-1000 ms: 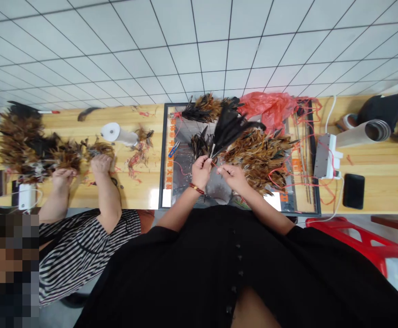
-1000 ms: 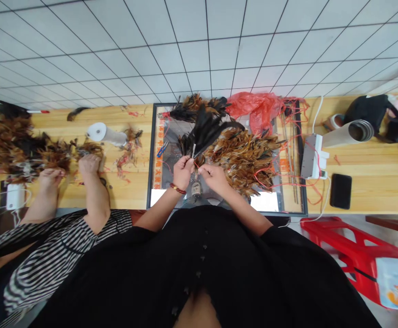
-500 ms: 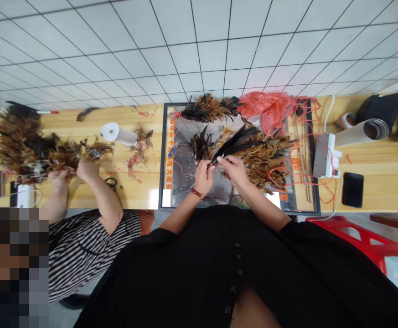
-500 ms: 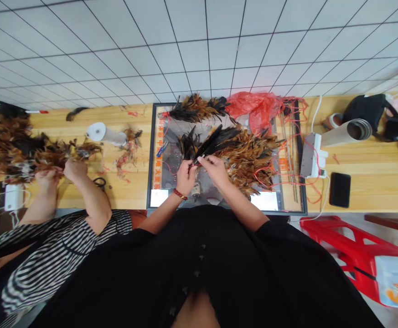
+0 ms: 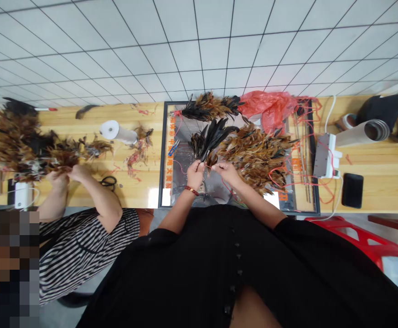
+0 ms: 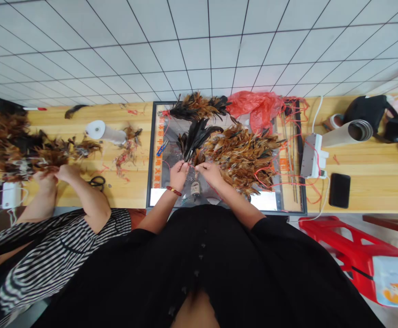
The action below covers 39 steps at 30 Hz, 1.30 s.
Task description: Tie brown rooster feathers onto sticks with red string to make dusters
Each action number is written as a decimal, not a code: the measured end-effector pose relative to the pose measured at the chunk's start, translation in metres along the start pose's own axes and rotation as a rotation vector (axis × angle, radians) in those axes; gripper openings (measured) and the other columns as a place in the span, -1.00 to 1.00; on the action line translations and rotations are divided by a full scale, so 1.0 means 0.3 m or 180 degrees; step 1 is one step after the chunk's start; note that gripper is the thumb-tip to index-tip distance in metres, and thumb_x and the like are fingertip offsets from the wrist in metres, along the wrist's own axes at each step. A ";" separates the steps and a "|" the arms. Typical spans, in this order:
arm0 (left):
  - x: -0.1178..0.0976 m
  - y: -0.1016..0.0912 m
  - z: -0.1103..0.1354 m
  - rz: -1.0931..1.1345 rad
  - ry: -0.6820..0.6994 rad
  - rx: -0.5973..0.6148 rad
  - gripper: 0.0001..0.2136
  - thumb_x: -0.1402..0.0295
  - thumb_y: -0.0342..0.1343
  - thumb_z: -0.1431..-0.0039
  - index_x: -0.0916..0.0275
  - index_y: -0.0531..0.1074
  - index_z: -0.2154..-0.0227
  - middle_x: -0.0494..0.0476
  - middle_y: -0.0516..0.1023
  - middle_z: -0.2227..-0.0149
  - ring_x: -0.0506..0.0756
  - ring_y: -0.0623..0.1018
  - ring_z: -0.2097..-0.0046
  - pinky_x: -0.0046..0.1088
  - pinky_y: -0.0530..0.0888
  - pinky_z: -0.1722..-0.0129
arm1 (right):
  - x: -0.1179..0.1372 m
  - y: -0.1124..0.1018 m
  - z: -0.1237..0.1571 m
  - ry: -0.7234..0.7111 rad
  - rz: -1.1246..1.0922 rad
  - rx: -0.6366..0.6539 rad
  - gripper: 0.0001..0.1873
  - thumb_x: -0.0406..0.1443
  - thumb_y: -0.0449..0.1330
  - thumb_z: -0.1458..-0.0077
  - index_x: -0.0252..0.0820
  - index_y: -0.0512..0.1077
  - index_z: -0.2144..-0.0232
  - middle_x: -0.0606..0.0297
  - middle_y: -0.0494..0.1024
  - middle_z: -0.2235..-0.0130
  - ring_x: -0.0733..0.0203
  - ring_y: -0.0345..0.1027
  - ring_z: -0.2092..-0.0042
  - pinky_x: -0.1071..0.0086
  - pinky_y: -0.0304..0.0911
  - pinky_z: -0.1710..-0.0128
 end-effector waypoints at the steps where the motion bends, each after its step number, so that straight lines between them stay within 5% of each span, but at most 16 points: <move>1: 0.015 -0.008 -0.005 0.0058 -0.0108 -0.0086 -0.88 0.42 0.26 -0.08 0.27 0.44 0.50 -0.07 0.31 0.59 -0.08 0.23 0.55 -0.59 0.16 0.52 | -0.026 0.012 -0.003 0.0145 0.0175 0.0094 -0.67 -0.04 0.19 -0.01 -0.18 0.51 0.51 0.37 0.50 0.52 0.30 0.28 0.45 0.41 0.20 0.35; 6: 0.065 -0.059 -0.012 0.0179 -0.0406 -0.0336 -0.86 0.41 0.23 -0.08 0.30 0.42 0.52 -0.12 0.26 0.65 -0.14 0.11 0.63 -0.61 0.04 0.61 | -0.111 0.032 -0.042 0.0691 0.0979 0.0476 -0.66 -0.09 0.27 0.00 -0.14 0.45 0.67 0.34 0.37 0.67 0.26 0.27 0.50 0.41 0.16 0.44; 13: 0.036 -0.084 -0.014 0.0361 -0.0407 -0.0207 -0.81 0.31 0.29 -0.06 0.30 0.42 0.45 -0.13 0.25 0.65 -0.18 0.10 0.65 -0.63 -0.03 0.66 | -0.128 0.086 -0.130 0.0863 0.2366 0.0031 -0.66 -0.03 0.37 0.07 -0.19 0.53 0.53 -0.08 0.58 0.32 -0.09 0.48 0.17 0.24 0.26 0.23; 17: 0.009 -0.108 -0.018 0.0604 -0.0429 -0.0265 -0.77 0.26 0.31 -0.06 0.28 0.40 0.42 -0.14 0.24 0.63 -0.19 0.08 0.66 -0.64 -0.03 0.67 | -0.155 0.078 -0.137 0.0777 0.1751 -0.0057 -0.78 -0.18 0.31 0.04 -0.15 0.45 0.61 0.18 0.53 0.49 0.10 0.45 0.31 0.35 0.23 0.30; 22: 0.010 -0.139 -0.020 0.0820 -0.0610 -0.0217 -0.79 0.30 0.29 -0.10 0.28 0.38 0.43 -0.12 0.25 0.62 -0.19 0.06 0.66 -0.65 -0.03 0.68 | -0.165 0.030 -0.117 0.0624 0.1130 0.0018 -0.69 -0.10 0.14 -0.08 -0.16 0.39 0.58 0.38 0.39 0.59 0.30 0.27 0.49 0.43 0.16 0.43; 26: 0.029 -0.104 -0.019 0.0905 -0.0831 0.0144 -0.79 0.32 0.30 -0.09 0.29 0.38 0.40 -0.11 0.28 0.60 -0.20 0.06 0.67 -0.66 -0.05 0.68 | -0.098 0.004 -0.110 0.0269 0.0629 -0.0201 -0.65 -0.03 0.15 -0.05 -0.15 0.33 0.55 0.44 0.32 0.58 0.33 0.18 0.50 0.44 0.11 0.45; 30: 0.039 -0.048 -0.020 0.0833 -0.0908 0.0266 -0.78 0.35 0.29 -0.06 0.28 0.33 0.47 -0.12 0.25 0.63 -0.20 0.05 0.68 -0.64 -0.08 0.68 | 0.026 0.030 -0.100 -0.0230 0.0148 0.0353 -0.61 0.02 0.22 0.01 -0.15 0.31 0.56 0.47 0.29 0.58 0.35 0.13 0.50 0.44 0.09 0.44; 33: 0.035 -0.014 -0.018 0.0846 -0.0909 0.0318 -0.77 0.41 0.25 -0.04 0.26 0.26 0.53 -0.11 0.25 0.64 -0.19 0.06 0.69 -0.63 -0.08 0.67 | 0.098 0.062 -0.100 -0.0269 0.0209 0.0702 -0.63 -0.05 0.26 0.03 -0.17 0.29 0.60 0.44 0.36 0.57 0.35 0.16 0.49 0.44 0.08 0.42; 39: 0.009 0.006 0.001 0.1006 -0.0861 0.0451 -0.80 0.36 0.20 -0.07 0.25 0.25 0.47 -0.10 0.26 0.62 -0.17 0.08 0.67 -0.64 -0.05 0.65 | 0.171 0.061 -0.109 -0.0200 0.0966 0.0420 -0.74 -0.22 0.20 -0.02 -0.19 0.29 0.61 0.46 0.33 0.59 0.37 0.11 0.48 0.46 -0.01 0.44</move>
Point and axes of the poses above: each hand's wrist, its own z-axis away from the middle knuckle, its own y-axis out of the palm, x = y × z, the point moved 3 cm from there along -z, towards the middle knuckle
